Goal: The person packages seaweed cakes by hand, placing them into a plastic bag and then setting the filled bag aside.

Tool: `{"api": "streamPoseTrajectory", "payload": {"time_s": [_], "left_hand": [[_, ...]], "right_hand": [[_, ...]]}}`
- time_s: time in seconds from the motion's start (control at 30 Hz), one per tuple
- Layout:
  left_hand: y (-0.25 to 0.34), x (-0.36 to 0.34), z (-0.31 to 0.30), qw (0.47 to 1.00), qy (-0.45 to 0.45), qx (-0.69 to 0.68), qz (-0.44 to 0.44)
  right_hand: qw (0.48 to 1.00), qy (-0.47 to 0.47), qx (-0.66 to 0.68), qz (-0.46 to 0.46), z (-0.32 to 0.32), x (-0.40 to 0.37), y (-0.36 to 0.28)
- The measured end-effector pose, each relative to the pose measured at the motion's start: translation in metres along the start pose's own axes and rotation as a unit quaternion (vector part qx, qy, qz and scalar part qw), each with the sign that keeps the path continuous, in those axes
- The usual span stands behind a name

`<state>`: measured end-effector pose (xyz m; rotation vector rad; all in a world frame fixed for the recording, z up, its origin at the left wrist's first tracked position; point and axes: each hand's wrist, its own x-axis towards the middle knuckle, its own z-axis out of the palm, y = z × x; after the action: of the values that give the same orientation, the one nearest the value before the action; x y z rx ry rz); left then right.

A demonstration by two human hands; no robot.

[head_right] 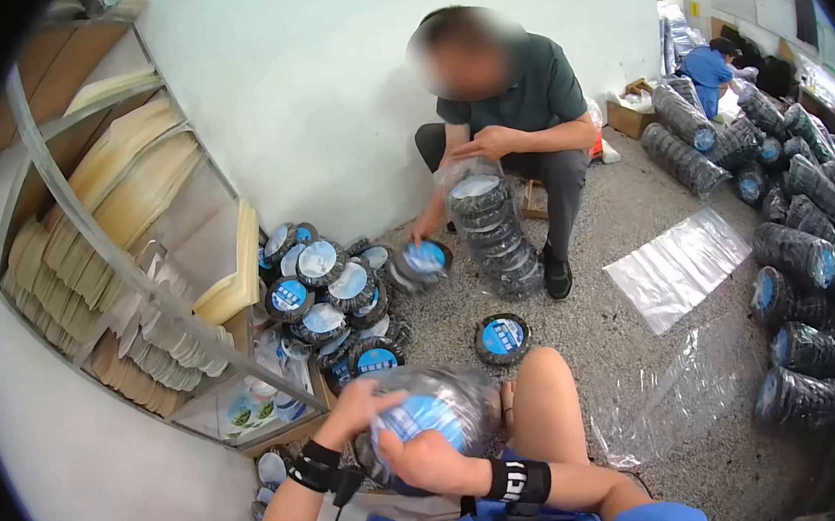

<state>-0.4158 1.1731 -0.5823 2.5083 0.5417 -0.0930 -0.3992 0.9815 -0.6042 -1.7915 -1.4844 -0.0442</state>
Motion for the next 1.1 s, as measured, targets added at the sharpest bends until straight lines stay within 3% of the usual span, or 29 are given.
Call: {"api": "streamPoseTrajectory", "payload": {"time_s": [0.03, 0.07, 0.1, 0.13, 0.17, 0.2, 0.3, 0.33, 0.37, 0.4, 0.43, 0.5, 0.53, 0.6, 0.63, 0.7, 0.77, 0.83, 0.9, 0.97, 1.03, 1.07, 1.1], "left_hand": [[-0.022, -0.002, 0.000, 1.000, 0.001, 0.003, -0.001], [-0.049, -0.009, 0.001, 0.955, 0.012, -0.284, -0.084], [-0.073, -0.014, 0.000, 0.828, 0.020, -0.538, -0.158], [-0.090, -0.016, 0.009, 0.782, 0.058, -0.588, -0.197], [-0.100, -0.017, 0.020, 0.724, 0.098, -0.642, -0.231], [-0.094, -0.018, 0.033, 0.718, 0.156, -0.635, -0.238], [-0.042, -0.024, 0.058, 0.821, 0.241, -0.496, -0.152], [-0.045, -0.022, 0.056, 0.817, 0.246, -0.499, -0.149], [-0.049, -0.019, 0.058, 0.885, 0.280, -0.370, -0.039], [-0.052, -0.017, 0.063, 0.922, 0.305, -0.228, 0.071], [-0.061, -0.017, 0.065, 0.919, 0.309, -0.234, 0.072], [-0.071, -0.027, 0.050, 0.960, 0.247, 0.120, 0.055], [-0.069, -0.033, 0.029, 0.912, 0.310, 0.217, 0.158], [-0.039, -0.059, -0.033, 0.919, 0.288, 0.203, 0.179], [-0.026, -0.071, -0.055, 0.925, 0.265, 0.190, 0.195], [-0.001, -0.095, -0.083, 0.911, 0.294, 0.163, 0.239], [0.005, -0.107, -0.082, 0.895, 0.328, 0.130, 0.273], [0.010, -0.113, -0.065, 0.884, 0.299, 0.087, 0.348], [0.007, -0.116, -0.051, 0.892, 0.284, 0.070, 0.344], [0.010, -0.125, -0.047, 0.897, 0.270, 0.065, 0.343], [0.022, -0.129, -0.052, 0.892, 0.278, 0.049, 0.353], [0.029, -0.130, -0.055, 0.882, 0.299, 0.026, 0.363], [0.033, -0.130, -0.057, 0.870, 0.323, 0.002, 0.372]], "right_hand": [[1.000, 0.003, 0.002, -0.002, -0.006, -0.003, -0.003], [0.996, 0.001, 0.061, 0.067, -0.016, -0.011, -0.001], [0.983, 0.006, 0.124, 0.136, -0.023, -0.015, 0.001], [0.932, 0.014, 0.301, 0.202, -0.037, -0.016, 0.008], [0.904, 0.018, 0.378, 0.197, -0.044, -0.017, 0.011], [0.900, 0.030, 0.392, 0.187, -0.041, -0.011, 0.000], [0.864, 0.053, 0.471, 0.172, -0.031, 0.006, -0.016], [0.764, 0.086, 0.598, 0.224, -0.033, 0.012, -0.009], [0.642, 0.117, 0.707, 0.273, -0.035, 0.017, -0.001], [0.615, 0.127, 0.722, 0.293, -0.039, 0.017, 0.013], [0.620, 0.124, 0.717, 0.293, -0.047, 0.015, 0.023], [0.634, 0.172, 0.698, 0.285, -0.068, 0.015, 0.037], [0.680, 0.183, 0.654, 0.277, -0.087, 0.019, 0.041], [0.746, 0.200, 0.581, 0.257, -0.127, 0.037, 0.037], [0.745, 0.203, 0.581, 0.259, -0.142, 0.042, 0.034], [0.788, 0.168, 0.566, 0.175, -0.163, 0.050, 0.029], [0.782, 0.169, 0.577, 0.162, -0.159, 0.049, 0.032], [0.767, 0.114, 0.577, 0.256, -0.138, 0.036, 0.047], [0.762, 0.082, 0.564, 0.307, -0.132, 0.034, 0.042], [0.864, 0.069, 0.414, 0.279, -0.142, 0.029, 0.027], [0.861, 0.029, 0.443, 0.248, -0.146, 0.034, 0.016], [0.948, -0.047, 0.299, 0.093, -0.140, 0.041, 0.005], [0.980, -0.123, 0.137, -0.069, -0.132, 0.048, -0.003]]}}
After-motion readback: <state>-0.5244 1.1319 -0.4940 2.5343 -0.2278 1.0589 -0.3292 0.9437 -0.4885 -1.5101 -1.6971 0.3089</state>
